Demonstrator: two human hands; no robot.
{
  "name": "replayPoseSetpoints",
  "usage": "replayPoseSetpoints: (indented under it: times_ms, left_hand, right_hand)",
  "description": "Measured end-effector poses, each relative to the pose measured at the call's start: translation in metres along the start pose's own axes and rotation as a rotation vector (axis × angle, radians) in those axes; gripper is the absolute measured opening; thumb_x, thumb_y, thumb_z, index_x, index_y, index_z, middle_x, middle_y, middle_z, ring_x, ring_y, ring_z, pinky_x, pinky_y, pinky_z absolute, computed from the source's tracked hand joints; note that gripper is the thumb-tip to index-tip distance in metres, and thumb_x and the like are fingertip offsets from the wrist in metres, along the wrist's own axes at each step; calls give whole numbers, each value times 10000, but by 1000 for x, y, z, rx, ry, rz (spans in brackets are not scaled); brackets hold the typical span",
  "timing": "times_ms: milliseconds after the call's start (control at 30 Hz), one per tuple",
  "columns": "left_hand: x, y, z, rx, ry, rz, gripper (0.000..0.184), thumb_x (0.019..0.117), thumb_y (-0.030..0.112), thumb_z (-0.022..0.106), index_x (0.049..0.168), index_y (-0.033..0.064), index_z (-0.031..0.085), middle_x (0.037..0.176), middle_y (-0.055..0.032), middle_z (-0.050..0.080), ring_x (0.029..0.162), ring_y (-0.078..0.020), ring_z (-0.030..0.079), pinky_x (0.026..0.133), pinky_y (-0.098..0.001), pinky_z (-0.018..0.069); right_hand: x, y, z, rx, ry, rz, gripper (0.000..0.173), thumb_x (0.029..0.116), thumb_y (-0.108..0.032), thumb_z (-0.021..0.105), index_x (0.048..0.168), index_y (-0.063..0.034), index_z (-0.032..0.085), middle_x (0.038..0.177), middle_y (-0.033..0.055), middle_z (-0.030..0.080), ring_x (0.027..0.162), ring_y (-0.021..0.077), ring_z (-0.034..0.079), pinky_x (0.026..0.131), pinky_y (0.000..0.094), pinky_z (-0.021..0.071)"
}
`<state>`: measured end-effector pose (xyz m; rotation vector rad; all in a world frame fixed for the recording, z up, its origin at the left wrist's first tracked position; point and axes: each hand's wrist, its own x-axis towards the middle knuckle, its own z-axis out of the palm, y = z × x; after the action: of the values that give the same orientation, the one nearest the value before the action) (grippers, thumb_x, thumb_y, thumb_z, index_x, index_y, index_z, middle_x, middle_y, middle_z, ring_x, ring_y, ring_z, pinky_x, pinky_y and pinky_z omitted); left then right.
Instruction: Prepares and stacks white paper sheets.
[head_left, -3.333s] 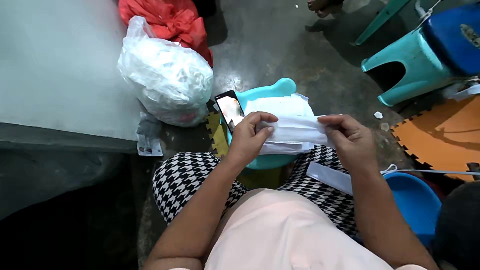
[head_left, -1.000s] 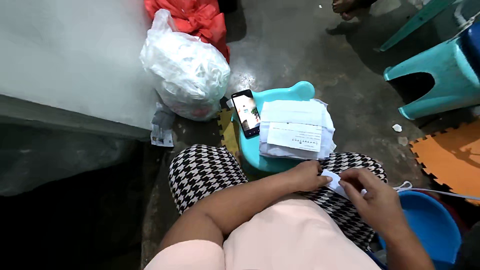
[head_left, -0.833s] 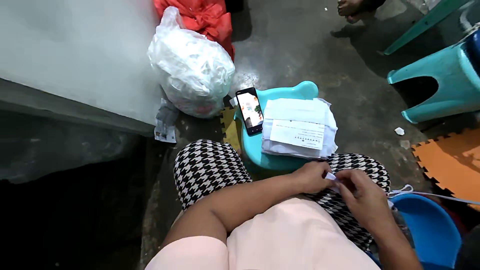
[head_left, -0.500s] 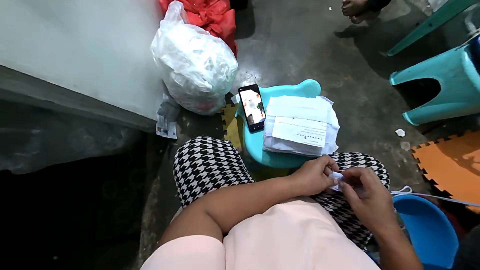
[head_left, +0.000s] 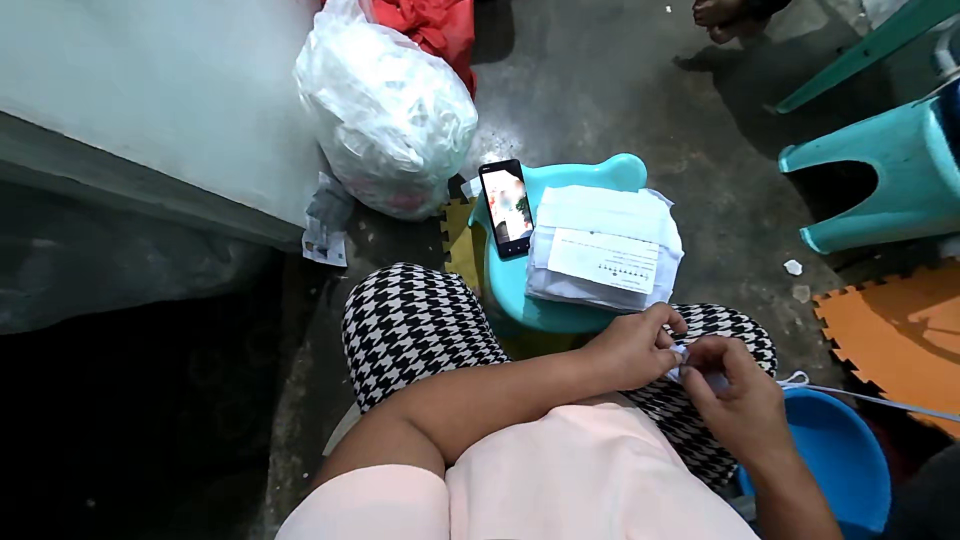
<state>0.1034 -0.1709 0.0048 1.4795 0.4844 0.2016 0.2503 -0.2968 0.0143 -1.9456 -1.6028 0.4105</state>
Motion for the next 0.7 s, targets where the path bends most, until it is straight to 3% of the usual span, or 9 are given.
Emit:
replayPoseSetpoints:
  times_ms: [200, 333, 433, 700]
  left_hand:
    - [2, -1, -1, 139, -10, 74, 234, 1022, 57, 538, 1211, -40, 636, 1026, -202, 683, 928, -269, 667, 876, -419, 536]
    - [3, -4, -2, 19, -18, -62, 262, 1069, 167, 516, 1190, -34, 633, 953, -150, 669, 769, -173, 638, 732, -334, 541]
    - [4, -6, -1, -120, -50, -143, 298, 1096, 216, 475, 1194, -31, 611, 940, -125, 655, 737, -135, 640, 708, -300, 555]
    - [4, -5, 4, -119, -101, -184, 218, 1037, 117, 569, 1160, -60, 603, 974, -147, 660, 782, -155, 673, 741, -322, 584]
  right_hand:
    - [0, 0, 1, -9, 18, 21, 268, 838, -119, 591, 1044, 49, 621, 854, 115, 663, 748, 132, 642, 675, 268, 556]
    - [-1, 1, 2, 10, 48, 7, 253, 847, -117, 607, 1036, 50, 605, 845, 101, 657, 755, 103, 638, 691, 232, 550]
    - [-2, 4, 3, 21, 66, -20, 236, 854, -115, 618, 1026, 46, 601, 844, 100, 658, 756, 88, 636, 696, 209, 546]
    - [-6, 6, 3, 42, 66, -36, 221, 850, -105, 604, 1015, 42, 602, 851, 99, 665, 769, 84, 648, 714, 217, 562]
